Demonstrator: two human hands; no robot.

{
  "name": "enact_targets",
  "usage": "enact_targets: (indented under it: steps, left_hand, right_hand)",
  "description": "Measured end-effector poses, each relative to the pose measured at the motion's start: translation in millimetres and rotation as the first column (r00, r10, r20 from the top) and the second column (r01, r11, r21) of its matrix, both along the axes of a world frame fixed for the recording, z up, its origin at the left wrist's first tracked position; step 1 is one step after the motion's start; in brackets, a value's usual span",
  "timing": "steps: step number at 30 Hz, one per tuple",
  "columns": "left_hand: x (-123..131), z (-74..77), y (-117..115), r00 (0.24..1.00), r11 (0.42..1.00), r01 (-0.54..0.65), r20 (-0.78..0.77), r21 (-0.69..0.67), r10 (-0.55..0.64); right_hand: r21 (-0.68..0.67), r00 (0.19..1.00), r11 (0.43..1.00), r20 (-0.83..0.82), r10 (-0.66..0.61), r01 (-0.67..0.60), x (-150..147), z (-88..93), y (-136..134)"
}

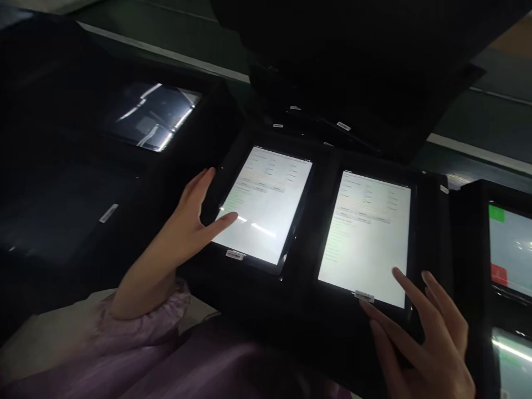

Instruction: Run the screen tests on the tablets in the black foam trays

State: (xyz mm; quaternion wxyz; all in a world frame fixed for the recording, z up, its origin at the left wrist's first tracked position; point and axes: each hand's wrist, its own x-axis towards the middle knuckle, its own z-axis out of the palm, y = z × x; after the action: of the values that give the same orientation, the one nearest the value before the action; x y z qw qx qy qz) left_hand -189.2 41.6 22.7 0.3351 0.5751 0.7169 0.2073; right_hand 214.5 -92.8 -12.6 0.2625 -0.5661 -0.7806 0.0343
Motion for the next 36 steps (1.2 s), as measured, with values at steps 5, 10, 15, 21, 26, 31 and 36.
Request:
enact_targets:
  steps: [5, 10, 15, 21, 26, 31, 36]
  left_hand:
    - [-1.2, -0.6, -0.7, 1.000, 1.000, -0.010, -0.019, 0.024, 0.010]
    - [-0.2, -1.6, -1.0, 1.000, 0.999, -0.007, -0.016, 0.041, 0.007]
    - [-2.2, -1.8, -2.7, 1.000, 0.996, 0.021, 0.004, 0.082, -0.021]
    - [-10.4, -6.9, -2.4, 0.983, 0.993, -0.120, 0.143, 0.017, 0.116]
    - [-13.0, -1.3, -9.9, 0.918, 0.952, -0.276, 0.257, -0.130, 0.301]
    - [-11.2, 14.1, -18.5, 0.882, 0.943, -0.250, 0.350, -0.219, 0.315]
    - [-23.2, 7.2, -15.8, 0.889, 0.967, -0.136, 0.404, -0.218, 0.216]
  right_hand:
    - [0.012, 0.996, 0.996, 0.038, -0.086, 0.086, -21.5, 1.8, 7.3]
    - [0.030, 0.984, 0.985, 0.056, -0.169, 0.168, -23.9, 1.7, 8.5]
    - [0.000, 0.988, 0.989, 0.019, -0.151, 0.151, -31.4, 10.3, 9.7]
    - [0.002, 0.994, 0.995, 0.037, -0.098, 0.098, -36.2, 11.4, 13.5]
    - [0.001, 0.996, 0.997, 0.040, -0.074, 0.074, -33.7, 14.9, 12.4]
    - [-0.006, 0.997, 0.998, 0.046, -0.065, 0.065, -40.7, 19.7, 12.8]
    - [-0.042, 0.996, 0.996, 0.041, 0.078, -0.077, -52.7, 11.0, 27.1]
